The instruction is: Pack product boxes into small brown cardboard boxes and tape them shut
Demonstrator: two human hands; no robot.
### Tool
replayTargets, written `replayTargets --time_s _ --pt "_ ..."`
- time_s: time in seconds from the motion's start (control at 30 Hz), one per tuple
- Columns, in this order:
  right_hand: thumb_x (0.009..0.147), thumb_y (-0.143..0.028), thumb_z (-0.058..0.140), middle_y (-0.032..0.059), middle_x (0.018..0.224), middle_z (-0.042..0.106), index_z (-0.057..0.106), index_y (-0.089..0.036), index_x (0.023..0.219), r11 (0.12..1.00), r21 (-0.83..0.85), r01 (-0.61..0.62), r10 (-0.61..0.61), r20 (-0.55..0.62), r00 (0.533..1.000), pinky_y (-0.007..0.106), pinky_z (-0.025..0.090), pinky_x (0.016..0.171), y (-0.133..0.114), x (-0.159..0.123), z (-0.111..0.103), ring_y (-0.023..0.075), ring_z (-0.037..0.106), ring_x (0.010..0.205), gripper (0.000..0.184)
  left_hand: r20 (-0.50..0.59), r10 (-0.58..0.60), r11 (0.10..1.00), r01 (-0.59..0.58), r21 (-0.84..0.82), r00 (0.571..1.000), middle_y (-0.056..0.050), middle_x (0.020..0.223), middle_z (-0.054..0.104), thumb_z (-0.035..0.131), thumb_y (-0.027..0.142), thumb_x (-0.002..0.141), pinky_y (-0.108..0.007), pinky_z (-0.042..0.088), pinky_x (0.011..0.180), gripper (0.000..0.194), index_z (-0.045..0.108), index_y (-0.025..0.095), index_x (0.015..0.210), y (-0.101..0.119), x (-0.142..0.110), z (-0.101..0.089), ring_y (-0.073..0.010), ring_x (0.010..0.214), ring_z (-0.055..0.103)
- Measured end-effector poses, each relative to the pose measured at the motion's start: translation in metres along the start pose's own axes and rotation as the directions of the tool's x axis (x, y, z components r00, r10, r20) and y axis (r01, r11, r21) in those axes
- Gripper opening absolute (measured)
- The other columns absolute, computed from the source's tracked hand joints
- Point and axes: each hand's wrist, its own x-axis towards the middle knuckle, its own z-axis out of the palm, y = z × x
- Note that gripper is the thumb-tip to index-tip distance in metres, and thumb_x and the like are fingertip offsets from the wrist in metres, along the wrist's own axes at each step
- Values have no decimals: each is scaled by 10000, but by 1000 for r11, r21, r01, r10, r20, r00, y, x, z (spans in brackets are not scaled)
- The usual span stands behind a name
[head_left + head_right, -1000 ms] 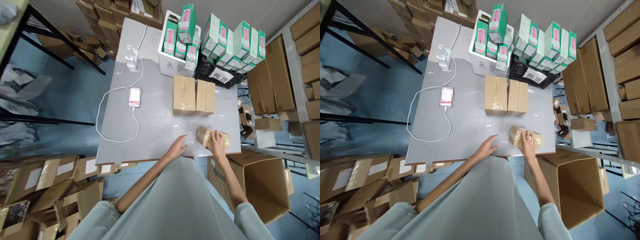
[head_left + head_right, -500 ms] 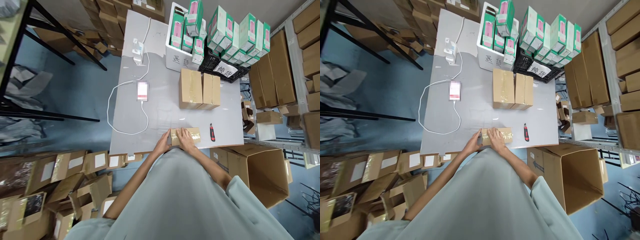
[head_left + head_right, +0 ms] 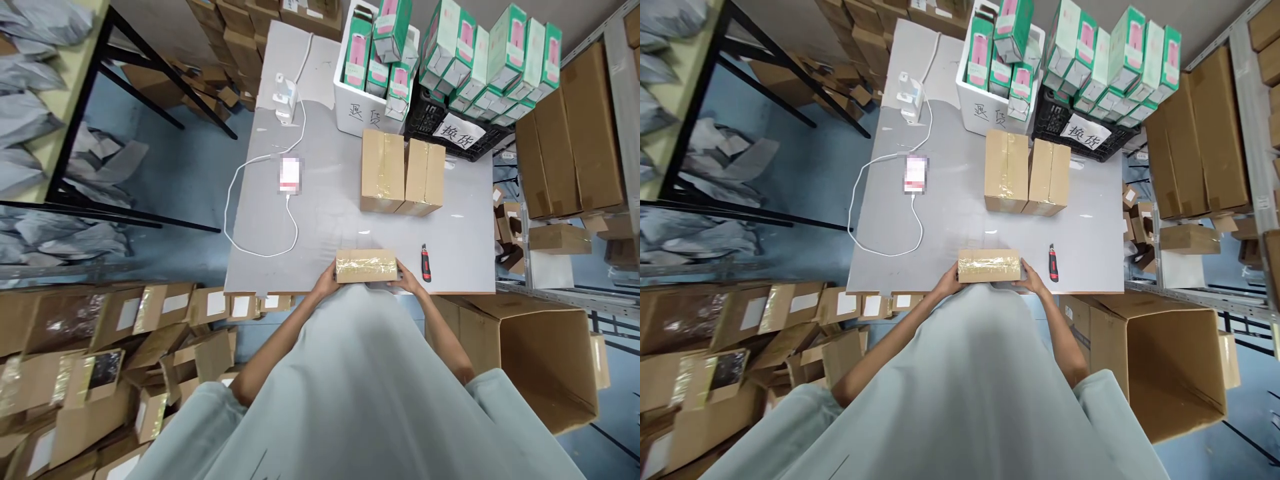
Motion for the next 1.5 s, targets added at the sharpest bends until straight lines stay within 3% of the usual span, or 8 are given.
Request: replayTargets --time_s 0.17,0.33,0.47,0.7,0.97,1.13,1.3,1.5 --pt "685 -658 1044 222 1530 797 767 -157 1540 970 236 58 -48 -47 998 592 553 1295 -4 12 31 409 732 1462 1029 5 -41 986 42 -163 999 -178 1568 789 1047 601 631 -589 575 1288 1133 665 197 1618 17 -6 -1 -424 1478 725" --pt "800 -790 923 204 1412 857 849 -168 1294 928 371 36 -8 -77 997 573 597 1244 -6 1 21 398 792 1354 797 -26 -29 972 22 -233 999 -212 1744 654 897 801 814 -559 533 1344 1054 688 159 1623 39 -9 -5 -428 1597 645" --pt "894 -857 810 190 1242 901 875 -156 1131 965 263 -8 44 -130 991 519 638 1135 -20 4 8 395 825 1230 742 -57 -55 980 42 -197 997 -205 1614 758 821 861 871 -558 579 1289 998 748 132 1548 46 1 2 -411 1449 748" --pt "1032 -830 665 86 953 869 867 -145 1042 988 121 -99 114 -118 986 367 625 962 -32 30 10 311 809 1032 715 -128 -200 973 182 -140 971 -182 1457 834 709 728 1027 -496 601 1231 756 776 118 1468 31 12 18 -354 1410 748" --pt "1096 -836 558 133 1307 876 824 -168 1378 963 265 -49 93 -154 984 424 628 1159 -10 21 14 308 784 1312 773 -172 -267 947 226 -227 948 -205 1552 779 645 711 1112 -500 630 1186 740 721 125 1556 20 6 15 -341 1397 747" --pt "1160 -660 484 209 1638 743 710 -143 1585 915 363 -178 244 -143 959 480 638 1204 16 3 13 309 775 1416 706 -240 -335 919 260 -295 911 -263 1666 690 647 556 1112 -577 588 1271 672 673 112 1616 1 -1 14 -351 1432 753" --pt "999 -496 716 176 1739 676 679 -141 1671 959 269 -93 130 -126 983 492 533 1351 23 2 24 310 655 1598 761 -228 -255 948 197 -251 940 -224 1766 622 788 250 854 -596 482 1394 825 656 127 1659 -7 -5 23 -383 1593 655" --pt "893 -606 842 145 1721 694 819 -205 1506 952 305 32 27 -188 982 505 620 1263 11 0 29 361 599 1637 732 -286 -68 976 4 -220 956 -162 1740 657 842 265 762 -583 479 1408 695 822 200 1454 2 -6 26 -409 1669 581"
